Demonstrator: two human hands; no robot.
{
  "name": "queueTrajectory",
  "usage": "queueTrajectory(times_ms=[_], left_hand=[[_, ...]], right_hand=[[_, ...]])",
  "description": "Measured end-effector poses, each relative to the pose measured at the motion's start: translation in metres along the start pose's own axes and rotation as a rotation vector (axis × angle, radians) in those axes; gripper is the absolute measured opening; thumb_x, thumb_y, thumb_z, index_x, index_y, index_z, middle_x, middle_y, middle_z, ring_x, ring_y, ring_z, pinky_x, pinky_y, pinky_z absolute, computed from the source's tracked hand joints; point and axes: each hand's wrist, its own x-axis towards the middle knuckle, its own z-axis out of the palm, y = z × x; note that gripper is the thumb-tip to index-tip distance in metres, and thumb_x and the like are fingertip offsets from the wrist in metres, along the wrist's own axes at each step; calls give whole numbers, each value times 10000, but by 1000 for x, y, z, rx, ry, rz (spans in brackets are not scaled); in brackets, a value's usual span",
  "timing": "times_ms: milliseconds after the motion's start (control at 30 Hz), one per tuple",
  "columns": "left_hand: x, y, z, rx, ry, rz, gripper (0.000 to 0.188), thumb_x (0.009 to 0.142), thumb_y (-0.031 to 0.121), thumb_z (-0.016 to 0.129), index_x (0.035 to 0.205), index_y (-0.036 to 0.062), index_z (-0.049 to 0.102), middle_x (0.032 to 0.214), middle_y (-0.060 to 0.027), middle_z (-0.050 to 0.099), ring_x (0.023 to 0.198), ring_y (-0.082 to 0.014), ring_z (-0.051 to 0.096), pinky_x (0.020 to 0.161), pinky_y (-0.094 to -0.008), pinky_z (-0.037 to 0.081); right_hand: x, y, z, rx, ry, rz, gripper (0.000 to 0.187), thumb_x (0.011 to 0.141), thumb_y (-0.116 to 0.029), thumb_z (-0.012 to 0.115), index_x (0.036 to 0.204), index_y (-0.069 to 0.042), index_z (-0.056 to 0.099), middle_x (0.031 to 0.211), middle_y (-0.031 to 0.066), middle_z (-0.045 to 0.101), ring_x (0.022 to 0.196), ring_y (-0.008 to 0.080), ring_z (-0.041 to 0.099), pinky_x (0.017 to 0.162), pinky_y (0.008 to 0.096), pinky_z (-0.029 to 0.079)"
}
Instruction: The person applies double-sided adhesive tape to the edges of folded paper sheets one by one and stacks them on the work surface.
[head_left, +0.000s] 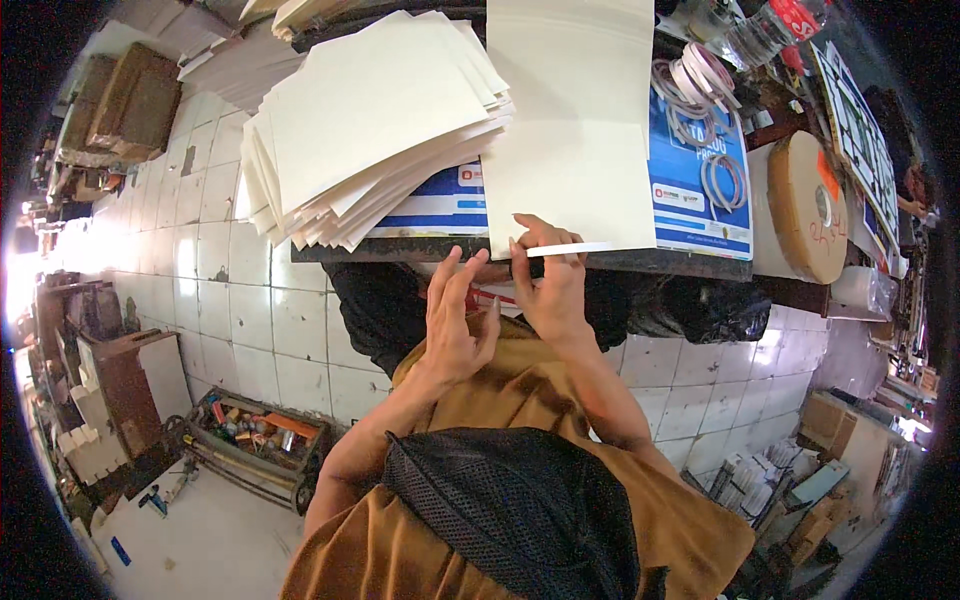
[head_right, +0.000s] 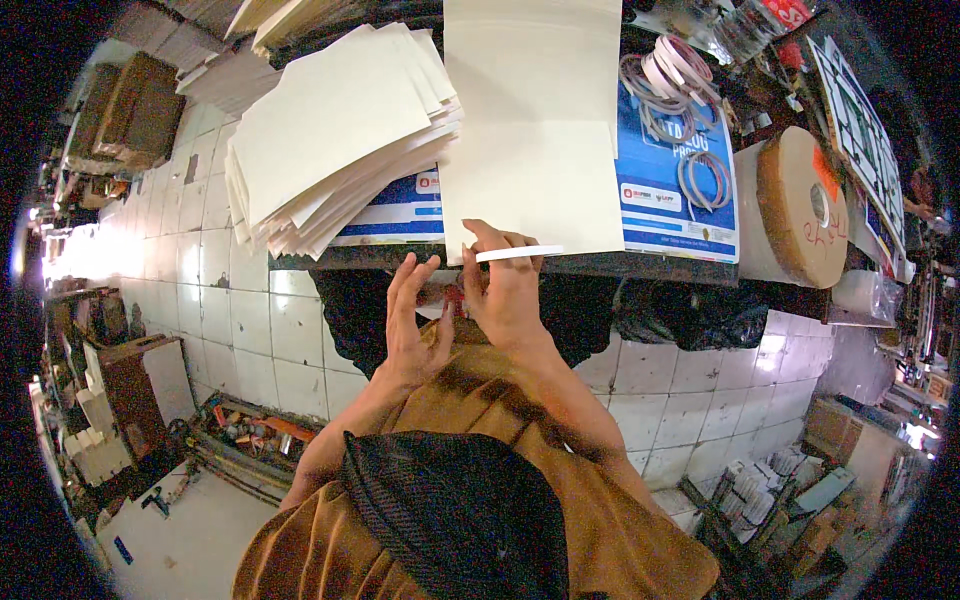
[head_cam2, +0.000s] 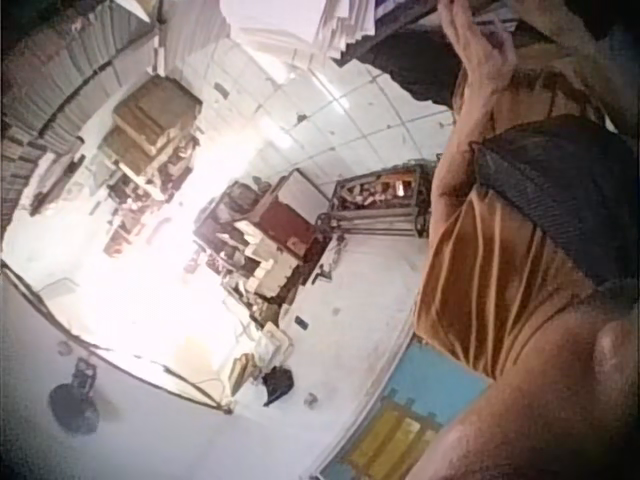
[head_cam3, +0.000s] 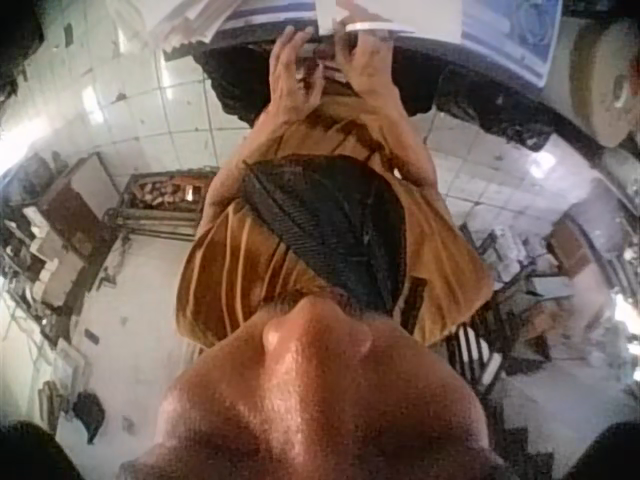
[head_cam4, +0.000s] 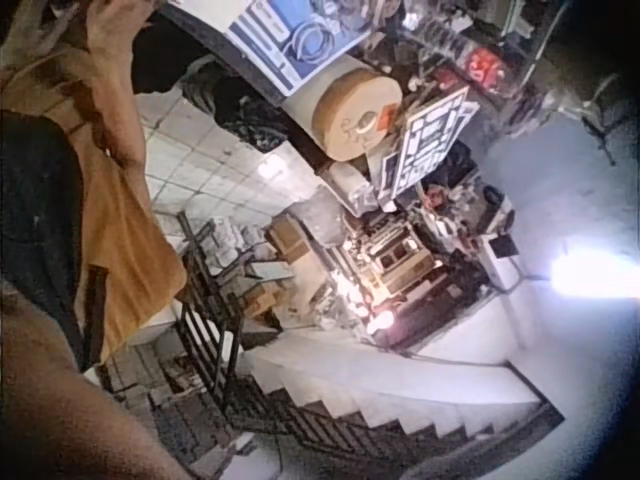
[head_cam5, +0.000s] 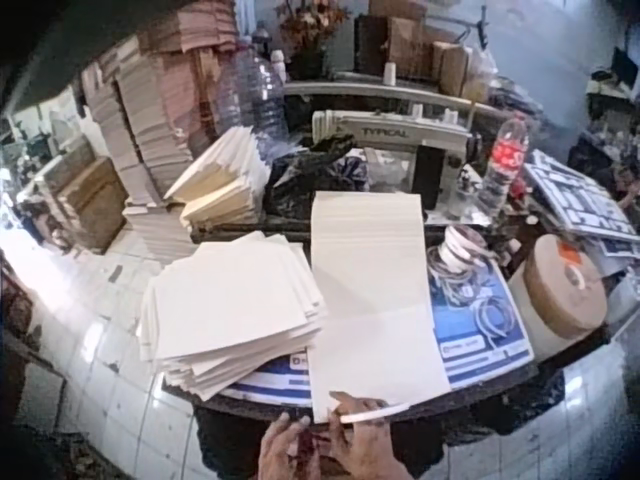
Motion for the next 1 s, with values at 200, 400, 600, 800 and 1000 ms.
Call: queueTrajectory(times_ms=[200,400,600,800,1000], left_hand=[[-4,-6,8,102,-53,9,774,784,-14,723,1485,24,397,1510,-123,520,1465,-412,370,1180,-553,309],[-1,-1,11,330,-155,9,769,848,209,756,1522,89,404,1519,-90,512,1471,-390,359,1198,-548,243],[5,8,12,460,-176,55,727,898,366,736,1520,126,445,1481,-114,526,1451,-401,361,1190,-562,228],[6,5,11,592,-257,57,701,871,478,738,1495,219,551,1472,-95,485,1452,-365,281,1182,-546,191],[5,6,15,593,-249,38,703,861,456,746,1499,236,547,1465,-96,482,1449,-368,289,1180,-545,194]], right_hand=[[-2,2,0,34,-9,-2,356,938,-116,663,1289,-80,623,889,61,692,937,286,617,941,442,410],[2,-1,-25,117,160,53,301,883,-110,743,1170,-45,682,1039,130,726,1031,318,665,956,432,485],[5,44,-106,433,403,294,355,964,-75,704,1286,4,579,1124,150,728,1026,163,667,852,257,541],[-5,78,-110,-150,336,107,206,947,-89,715,1132,-10,673,1136,120,717,1089,294,665,955,416,491],[-12,89,-99,-291,342,74,158,937,-87,710,1085,-44,675,1120,101,711,1042,327,651,946,433,467]])
